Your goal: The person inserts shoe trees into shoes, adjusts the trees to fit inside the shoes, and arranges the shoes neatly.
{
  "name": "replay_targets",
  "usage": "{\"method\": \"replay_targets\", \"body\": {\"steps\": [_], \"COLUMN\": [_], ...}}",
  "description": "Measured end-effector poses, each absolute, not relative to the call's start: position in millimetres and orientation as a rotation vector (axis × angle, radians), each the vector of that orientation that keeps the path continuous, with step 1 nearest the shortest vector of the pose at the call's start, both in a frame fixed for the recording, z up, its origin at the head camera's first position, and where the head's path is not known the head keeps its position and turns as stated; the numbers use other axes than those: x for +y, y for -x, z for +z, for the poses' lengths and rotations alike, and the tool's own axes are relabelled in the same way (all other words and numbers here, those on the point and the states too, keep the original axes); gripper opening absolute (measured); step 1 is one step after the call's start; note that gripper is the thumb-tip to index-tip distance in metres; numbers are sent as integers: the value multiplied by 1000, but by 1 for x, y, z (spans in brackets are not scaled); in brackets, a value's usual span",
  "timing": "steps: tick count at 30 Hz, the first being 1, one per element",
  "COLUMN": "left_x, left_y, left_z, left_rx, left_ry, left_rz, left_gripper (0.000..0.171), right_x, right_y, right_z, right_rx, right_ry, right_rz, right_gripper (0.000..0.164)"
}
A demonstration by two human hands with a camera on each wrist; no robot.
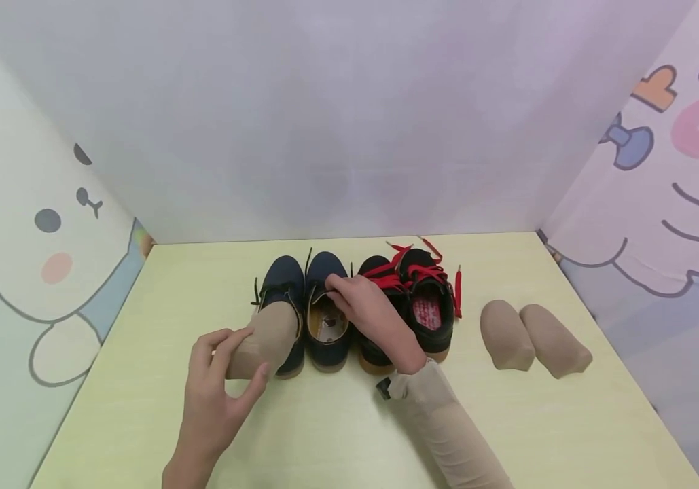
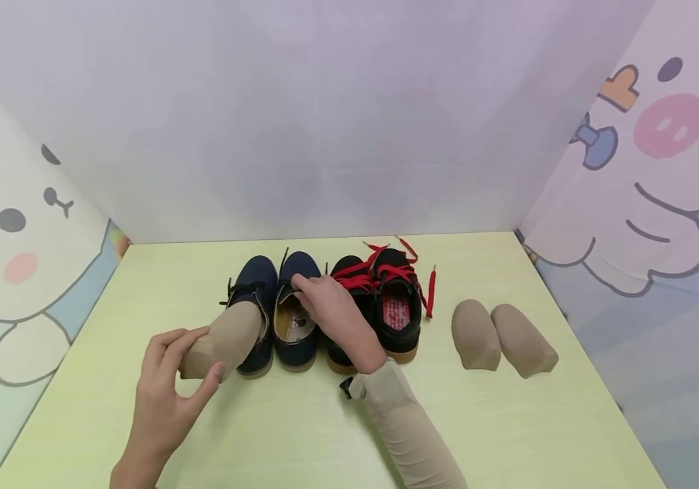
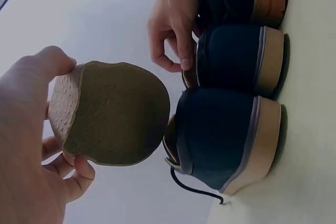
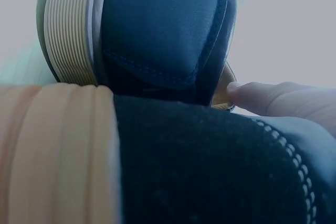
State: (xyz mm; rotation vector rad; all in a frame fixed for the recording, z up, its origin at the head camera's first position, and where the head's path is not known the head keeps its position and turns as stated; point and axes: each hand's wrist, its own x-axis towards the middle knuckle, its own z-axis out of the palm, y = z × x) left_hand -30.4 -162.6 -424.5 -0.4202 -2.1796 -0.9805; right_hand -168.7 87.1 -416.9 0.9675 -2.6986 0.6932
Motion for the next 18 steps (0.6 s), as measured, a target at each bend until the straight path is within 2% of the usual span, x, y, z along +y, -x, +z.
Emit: {"method": "replay_targets", "body": {"steps": [18], "left_x": [-125], "left_y": [41], "left_z": [-420], "left_rx": [-2159], "left_ry": [594], "left_rz": [-996], "left_gripper": [46], "right_x": [85], "right_y": [168], "right_z": [-417], "right_rx": [-2678], "right_ry": [-942], "right_rz": [670], "right_gripper": [6]}}
